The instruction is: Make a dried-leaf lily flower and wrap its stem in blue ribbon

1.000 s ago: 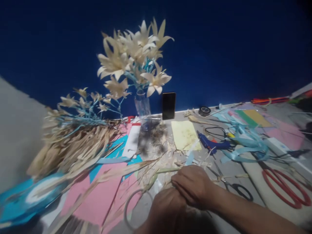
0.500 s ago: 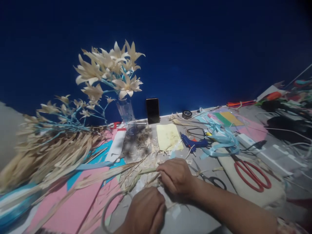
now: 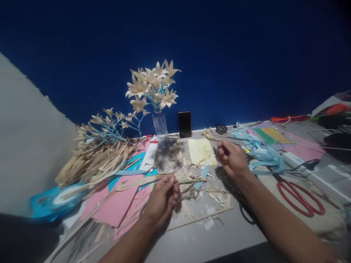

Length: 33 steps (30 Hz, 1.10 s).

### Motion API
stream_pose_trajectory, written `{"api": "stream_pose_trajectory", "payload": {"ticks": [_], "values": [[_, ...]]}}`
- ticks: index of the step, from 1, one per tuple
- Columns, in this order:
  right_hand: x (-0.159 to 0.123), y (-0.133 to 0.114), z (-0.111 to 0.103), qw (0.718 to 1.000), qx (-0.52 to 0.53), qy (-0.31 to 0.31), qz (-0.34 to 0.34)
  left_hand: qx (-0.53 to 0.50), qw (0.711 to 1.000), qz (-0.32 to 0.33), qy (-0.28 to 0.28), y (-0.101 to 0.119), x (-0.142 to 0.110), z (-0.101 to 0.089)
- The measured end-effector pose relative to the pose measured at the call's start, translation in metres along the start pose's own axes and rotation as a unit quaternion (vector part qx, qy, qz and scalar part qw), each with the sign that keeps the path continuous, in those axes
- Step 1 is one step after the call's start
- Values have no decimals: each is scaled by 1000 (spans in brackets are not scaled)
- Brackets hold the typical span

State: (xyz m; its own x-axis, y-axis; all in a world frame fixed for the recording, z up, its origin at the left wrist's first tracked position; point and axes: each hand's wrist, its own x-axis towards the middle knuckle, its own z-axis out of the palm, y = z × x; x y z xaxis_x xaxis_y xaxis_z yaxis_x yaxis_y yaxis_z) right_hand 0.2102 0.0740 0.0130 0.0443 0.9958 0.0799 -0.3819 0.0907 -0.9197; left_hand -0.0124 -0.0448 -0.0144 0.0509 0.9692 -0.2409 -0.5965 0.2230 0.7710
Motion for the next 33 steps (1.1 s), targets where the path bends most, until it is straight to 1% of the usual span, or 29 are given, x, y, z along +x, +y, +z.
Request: {"api": "stream_pose_trajectory", "payload": {"ticks": [2, 4, 8, 13, 14, 15, 16, 17, 18, 19, 20, 21, 22, 23, 26, 27, 28, 29, 30, 32, 33], "values": [[8, -7, -7, 996, 77, -17, 45, -36, 999, 7, 4, 4, 3, -4], [12, -11, -12, 993, 98, -26, 56, -45, 999, 12, 2, 5, 4, -8], [11, -6, -12, 998, 27, -37, 36, -30, 999, 18, 2, 4, 4, -9], [11, 2, -11, 998, -47, -32, 13, -7, 1000, 22, -1, 7, 2, -7], [11, 2, -11, 997, -71, -41, 13, -4, 1000, 24, 3, 8, 2, -7], [10, 0, -12, 990, -124, -64, 10, -1, 1000, 25, 7, 10, 1, -6], [9, -1, -12, 974, -205, -100, 0, 2, 1000, 24, 9, 11, 1, -6], [8, -3, -13, 940, -311, -142, -17, 5, 1000, 22, 11, 12, 1, -5], [6, -4, -13, 884, -430, -181, -35, 9, 1000, 19, 13, 12, 1, -5], [4, -3, -12, 816, -538, -208, -49, 12, 1000, 17, 15, 12, 1, -5], [2, -2, -11, 753, -617, -220, -56, 14, 1000, 15, 16, 12, 1, -5], [1, 0, -10, 714, -663, -219, -55, 16, 1000, 13, 18, 12, 1, -6], [0, 2, -9, 693, -686, -217, -48, 18, 1000, 12, 18, 11, 1, -6], [0, 5, -8, 686, -692, -220, -40, 19, 1000, 12, 17, 11, 2, -7], [2, 5, -8, 697, -673, -247, -41, 21, 1000, 14, 18, 10, 4, -9], [3, 2, -10, 704, -662, -251, -47, 20, 999, 16, 21, 11, 4, -10], [5, -2, -12, 721, -642, -254, -53, 19, 999, 17, 24, 11, 5, -10], [6, -7, -14, 749, -609, -256, -56, 18, 999, 18, 27, 12, 5, -10], [7, -12, -17, 785, -560, -260, -53, 18, 999, 19, 29, 13, 5, -10], [7, -21, -24, 863, -424, -274, -30, 21, 999, 20, 31, 15, 5, -10], [6, -26, -27, 892, -354, -280, -17, 23, 999, 20, 31, 15, 5, -9]]}}
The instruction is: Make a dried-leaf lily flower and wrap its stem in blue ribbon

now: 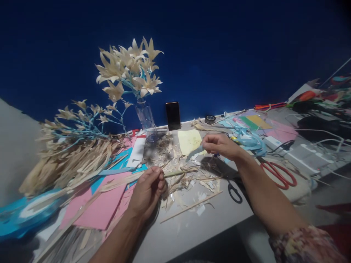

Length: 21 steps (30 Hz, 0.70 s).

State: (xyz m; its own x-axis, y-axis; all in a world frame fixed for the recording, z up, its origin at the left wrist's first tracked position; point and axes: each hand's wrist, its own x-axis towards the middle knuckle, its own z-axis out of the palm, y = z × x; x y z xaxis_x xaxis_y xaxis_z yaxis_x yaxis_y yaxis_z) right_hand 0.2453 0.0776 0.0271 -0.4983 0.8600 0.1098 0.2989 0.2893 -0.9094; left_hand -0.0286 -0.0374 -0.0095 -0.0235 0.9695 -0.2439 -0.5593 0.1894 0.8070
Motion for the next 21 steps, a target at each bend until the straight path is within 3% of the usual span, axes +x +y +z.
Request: {"api": "stream_pose_trajectory", "payload": {"ticks": [2, 4, 9, 11, 13, 15, 17, 19, 21], "values": [[-7, -4, -8, 995, 96, 16, -13, 3, 1000, 0, 1, 1, 0, 1], [-14, -10, -18, 993, 107, 49, -9, 3, 1000, 0, 6, 1, -1, 2], [-40, -16, -57, 987, -142, 67, 47, -5, 1000, 6, 7, 3, -2, 4], [-51, -8, -74, 961, -260, 43, 82, -1, 1000, 4, 9, 3, -3, 4], [-61, 4, -87, 912, -380, 39, 150, 8, 1000, 1, 15, 2, -3, 3], [-69, 16, -97, 848, -472, 105, 220, 13, 1000, 0, 20, 2, -2, 2], [-77, 23, -102, 792, -525, 198, 240, 13, 1000, 0, 27, 1, -2, 1], [-81, 25, -103, 772, -539, 264, 211, 16, 999, 1, 33, 1, -1, 1], [-81, 23, -99, 789, -520, 278, 173, 20, 999, 4, 36, 1, 0, 1]]}}
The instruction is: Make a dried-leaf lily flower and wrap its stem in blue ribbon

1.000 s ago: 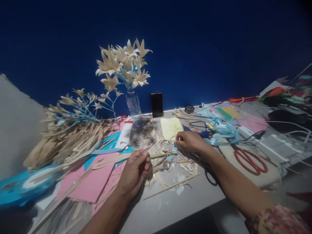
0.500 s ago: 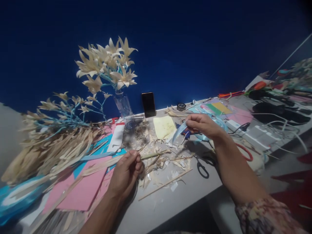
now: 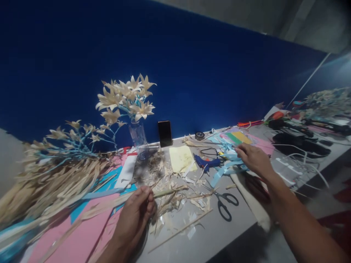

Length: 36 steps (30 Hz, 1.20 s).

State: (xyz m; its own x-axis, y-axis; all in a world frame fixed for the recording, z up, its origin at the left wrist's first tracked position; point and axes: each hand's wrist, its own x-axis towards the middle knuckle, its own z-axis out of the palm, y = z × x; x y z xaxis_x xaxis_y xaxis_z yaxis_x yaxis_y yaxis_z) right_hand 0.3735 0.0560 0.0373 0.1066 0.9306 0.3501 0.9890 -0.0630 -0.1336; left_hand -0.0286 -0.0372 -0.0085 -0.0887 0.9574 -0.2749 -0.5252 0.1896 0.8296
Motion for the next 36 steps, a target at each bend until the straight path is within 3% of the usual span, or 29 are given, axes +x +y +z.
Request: {"api": "stream_pose_trajectory", "payload": {"ticks": [5, 10, 16, 20, 27, 36], "values": [[8, -38, -1, 991, 51, -94, -78, 6, 1000, 12, 4, -1, 2, 0], [42, -105, 12, 970, 56, -161, -172, 25, 1000, 19, -1, -6, 3, -2], [98, -199, 51, 944, 22, -225, -241, 24, 1000, 3, 3, -10, 6, -8], [118, -245, 84, 926, 6, -272, -261, 13, 1000, -5, 9, -11, 12, -13], [120, -277, 124, 929, -20, -251, -272, 2, 1000, 2, 17, -12, 16, -21], [120, -290, 135, 932, 0, -245, -268, -14, 1000, -7, 22, -14, 14, -14]]}}
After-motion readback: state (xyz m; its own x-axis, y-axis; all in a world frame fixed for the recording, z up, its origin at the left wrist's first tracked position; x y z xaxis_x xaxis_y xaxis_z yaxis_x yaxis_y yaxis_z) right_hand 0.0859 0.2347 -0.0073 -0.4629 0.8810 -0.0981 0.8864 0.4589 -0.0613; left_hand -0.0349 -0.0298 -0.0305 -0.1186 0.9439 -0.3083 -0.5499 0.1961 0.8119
